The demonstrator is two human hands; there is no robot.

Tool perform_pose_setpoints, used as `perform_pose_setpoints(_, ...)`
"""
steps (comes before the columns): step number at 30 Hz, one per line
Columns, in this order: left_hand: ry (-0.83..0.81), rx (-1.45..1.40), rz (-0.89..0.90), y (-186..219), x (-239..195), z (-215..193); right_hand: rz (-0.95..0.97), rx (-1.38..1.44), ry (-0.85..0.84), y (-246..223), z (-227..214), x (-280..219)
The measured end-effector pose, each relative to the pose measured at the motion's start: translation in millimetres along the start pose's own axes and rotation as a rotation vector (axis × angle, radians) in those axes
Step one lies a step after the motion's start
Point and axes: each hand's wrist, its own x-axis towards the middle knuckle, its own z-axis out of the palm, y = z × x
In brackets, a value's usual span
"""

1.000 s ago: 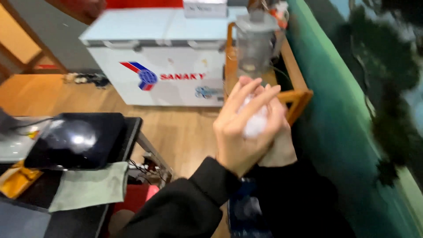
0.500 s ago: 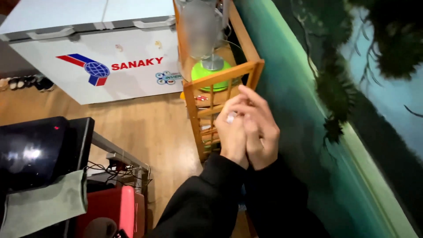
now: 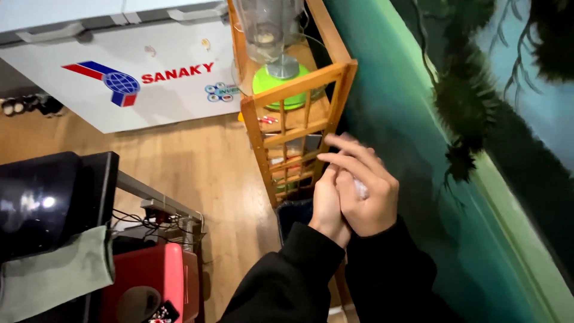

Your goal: Assembling a clear plastic display box from a flat pre-cut sheet on a counter in a pastry shop.

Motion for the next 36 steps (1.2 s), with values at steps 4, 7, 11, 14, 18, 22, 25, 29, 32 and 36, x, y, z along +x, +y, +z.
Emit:
perform_pose_setpoints(4, -0.073, 0.051, -0.030, -7, -19, 8, 0.169, 0.015, 0.054, 2, 1, -7)
perform_pose_setpoints(7, 0.013, 0.097, 0.013, -18, -27, 6, 0.237, -0.002, 0.076, 23, 1, -19)
perform_pose_setpoints(11, -0.002, 0.078, 0.019, -44, -14, -33, 0.322, -0.063, 0.085, 36, -7, -30)
perform_pose_setpoints(14, -0.110, 0.079, 0.007, -30, -30, -11, 0.263, -0.008, 0.159, 33, -10, -28)
perform_pose_setpoints(18, -0.172, 0.143, 0.020, -24, -31, -26, 0.243, 0.020, 0.161, 31, -2, -33)
perform_pose_setpoints(22, -0.171, 0.231, -0.024, -2, -25, -51, 0.195, 0.059, 0.124, 24, 7, -28)
perform_pose_setpoints(25, -0.142, 0.426, 0.031, 32, -20, -64, 0.184, 0.015, 0.084, 30, 4, -21)
perform_pose_setpoints(29, -0.058, 1.151, 0.290, 105, -45, -53, 0.488, -0.108, -0.187, 29, -17, -17)
perform_pose_setpoints(32, -0.080, 1.603, 0.531, 147, -54, -53, 0.712, -0.115, -0.478, 28, -25, -10)
perform_pose_setpoints(36, -0.054, 1.920, 0.582, 175, -65, -65, 0.727, -0.052, -0.568, 35, -25, -9)
